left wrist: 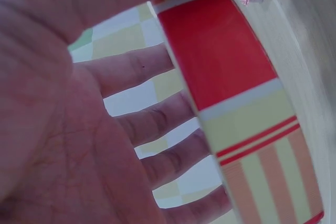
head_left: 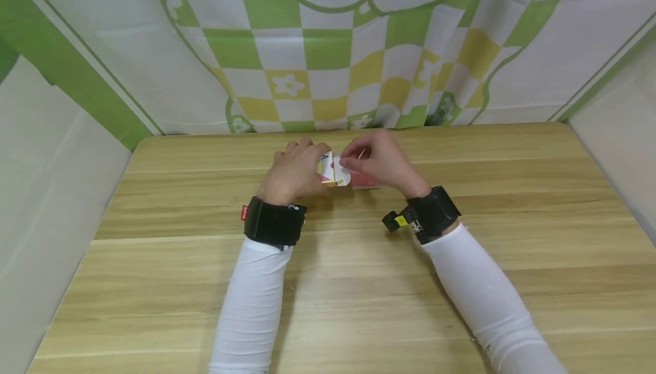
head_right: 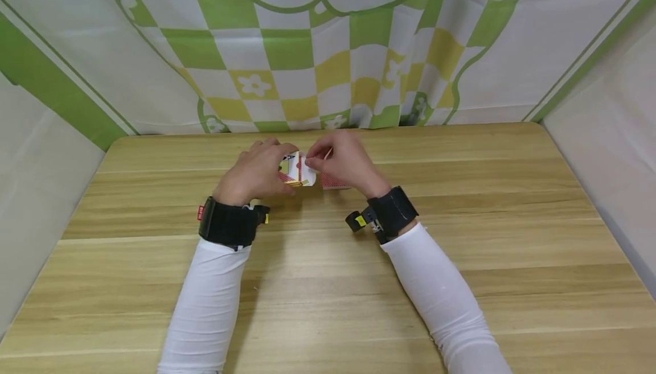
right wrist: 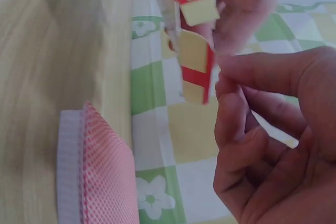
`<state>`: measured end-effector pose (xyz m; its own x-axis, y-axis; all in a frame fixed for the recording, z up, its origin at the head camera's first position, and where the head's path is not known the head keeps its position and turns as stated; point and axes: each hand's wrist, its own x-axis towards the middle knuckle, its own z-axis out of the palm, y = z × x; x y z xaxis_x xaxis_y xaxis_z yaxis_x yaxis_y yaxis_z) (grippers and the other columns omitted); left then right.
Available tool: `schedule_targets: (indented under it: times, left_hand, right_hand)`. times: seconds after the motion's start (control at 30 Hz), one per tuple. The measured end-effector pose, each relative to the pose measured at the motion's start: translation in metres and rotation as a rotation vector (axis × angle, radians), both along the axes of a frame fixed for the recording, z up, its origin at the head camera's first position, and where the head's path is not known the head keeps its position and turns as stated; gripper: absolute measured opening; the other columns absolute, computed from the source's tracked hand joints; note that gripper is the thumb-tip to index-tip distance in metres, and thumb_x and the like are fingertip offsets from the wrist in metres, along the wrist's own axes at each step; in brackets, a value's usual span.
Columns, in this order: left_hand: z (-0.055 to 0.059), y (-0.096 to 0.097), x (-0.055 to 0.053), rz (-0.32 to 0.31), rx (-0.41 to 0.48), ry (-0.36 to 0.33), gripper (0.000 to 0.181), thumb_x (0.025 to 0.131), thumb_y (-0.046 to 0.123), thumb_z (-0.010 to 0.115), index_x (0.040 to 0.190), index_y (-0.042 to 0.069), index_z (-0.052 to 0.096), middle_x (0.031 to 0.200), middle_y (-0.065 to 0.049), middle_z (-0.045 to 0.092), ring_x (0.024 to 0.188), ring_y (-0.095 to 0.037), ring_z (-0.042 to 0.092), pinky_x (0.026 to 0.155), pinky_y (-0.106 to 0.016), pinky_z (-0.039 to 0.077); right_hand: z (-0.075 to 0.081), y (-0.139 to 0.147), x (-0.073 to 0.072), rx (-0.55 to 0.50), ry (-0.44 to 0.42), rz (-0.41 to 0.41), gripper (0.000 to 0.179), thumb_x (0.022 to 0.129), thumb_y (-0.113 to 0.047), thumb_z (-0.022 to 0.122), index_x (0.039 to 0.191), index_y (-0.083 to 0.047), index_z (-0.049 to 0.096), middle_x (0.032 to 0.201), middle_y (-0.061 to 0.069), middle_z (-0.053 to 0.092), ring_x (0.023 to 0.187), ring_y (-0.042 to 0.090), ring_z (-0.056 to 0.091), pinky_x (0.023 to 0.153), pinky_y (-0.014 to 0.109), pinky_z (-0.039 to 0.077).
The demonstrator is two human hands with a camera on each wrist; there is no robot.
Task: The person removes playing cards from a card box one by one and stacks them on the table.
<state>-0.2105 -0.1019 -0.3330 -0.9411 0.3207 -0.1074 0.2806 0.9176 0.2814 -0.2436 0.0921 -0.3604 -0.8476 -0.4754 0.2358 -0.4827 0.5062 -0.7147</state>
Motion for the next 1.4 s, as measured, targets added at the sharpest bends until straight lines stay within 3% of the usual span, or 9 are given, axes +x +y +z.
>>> schedule_targets:
  times: [0.2, 0.5, 0.67, 0.9, 1.17, 1.3, 1.4]
  left_hand:
    - [0.000, 0.002, -0.001, -0.016, 0.018, 0.032, 0.067, 0.062, 0.026, 0.075, 0.124, 0.020, 0.052, 0.110, -0.002, 0.048, 0.102, -0.027, 0.041, 0.086, -0.049, 0.031]
    - [0.000, 0.009, 0.000, -0.057, 0.012, 0.062, 0.062, 0.065, 0.029, 0.072, 0.123, 0.021, 0.053, 0.110, -0.002, 0.047, 0.104, -0.027, 0.041, 0.084, -0.048, 0.032]
    - [0.000, 0.009, 0.000, -0.060, 0.028, 0.078, 0.061, 0.064, 0.029, 0.072, 0.122, 0.021, 0.054, 0.109, -0.001, 0.046, 0.102, -0.026, 0.041, 0.084, -0.048, 0.033]
    - [0.000, 0.002, -0.001, -0.034, 0.057, 0.089, 0.065, 0.060, 0.028, 0.076, 0.121, 0.020, 0.054, 0.110, 0.000, 0.046, 0.101, -0.024, 0.042, 0.083, -0.047, 0.034]
    - [-0.001, -0.005, -0.002, -0.011, 0.065, 0.072, 0.069, 0.058, 0.026, 0.078, 0.123, 0.018, 0.054, 0.112, -0.003, 0.047, 0.105, -0.025, 0.042, 0.085, -0.049, 0.033]
    - [-0.001, -0.006, -0.002, -0.006, 0.068, 0.064, 0.071, 0.057, 0.027, 0.079, 0.123, 0.018, 0.054, 0.113, -0.003, 0.047, 0.107, -0.026, 0.041, 0.086, -0.050, 0.032]
    - [-0.001, -0.006, -0.002, -0.003, 0.061, 0.057, 0.072, 0.058, 0.027, 0.079, 0.124, 0.018, 0.053, 0.113, -0.003, 0.047, 0.107, -0.027, 0.041, 0.087, -0.051, 0.032]
  right_hand:
    - [-0.006, -0.007, 0.001, 0.009, -0.035, 0.031, 0.010, 0.079, -0.027, 0.069, 0.078, -0.017, 0.069, 0.071, -0.008, 0.063, 0.059, 0.013, 0.055, 0.054, 0.029, 0.042]
    - [-0.011, -0.012, 0.005, 0.089, -0.173, -0.107, 0.018, 0.077, -0.026, 0.066, 0.066, -0.013, 0.063, 0.062, -0.003, 0.059, 0.054, 0.014, 0.054, 0.051, 0.028, 0.044]
    - [-0.008, -0.012, 0.006, 0.145, -0.185, -0.120, 0.018, 0.077, -0.029, 0.065, 0.065, -0.015, 0.064, 0.064, -0.004, 0.060, 0.056, 0.015, 0.054, 0.052, 0.028, 0.042]
    - [-0.001, 0.000, 0.002, 0.169, -0.247, -0.132, 0.032, 0.073, -0.046, 0.071, 0.066, -0.015, 0.064, 0.063, -0.001, 0.057, 0.058, 0.017, 0.048, 0.053, 0.029, 0.037]
    - [0.007, 0.022, -0.003, 0.226, -0.302, -0.155, 0.040, 0.069, -0.052, 0.071, 0.065, -0.013, 0.065, 0.058, -0.002, 0.046, 0.055, 0.015, 0.037, 0.049, 0.029, 0.028]
    - [0.014, 0.027, -0.001, 0.240, -0.265, -0.186, 0.038, 0.068, -0.051, 0.073, 0.076, -0.015, 0.065, 0.071, 0.000, 0.056, 0.066, 0.017, 0.048, 0.057, 0.031, 0.037]
    - [0.020, 0.026, 0.001, 0.245, -0.152, -0.150, 0.039, 0.067, -0.046, 0.075, 0.088, -0.017, 0.062, 0.088, -0.001, 0.059, 0.080, 0.018, 0.051, 0.067, 0.032, 0.041]
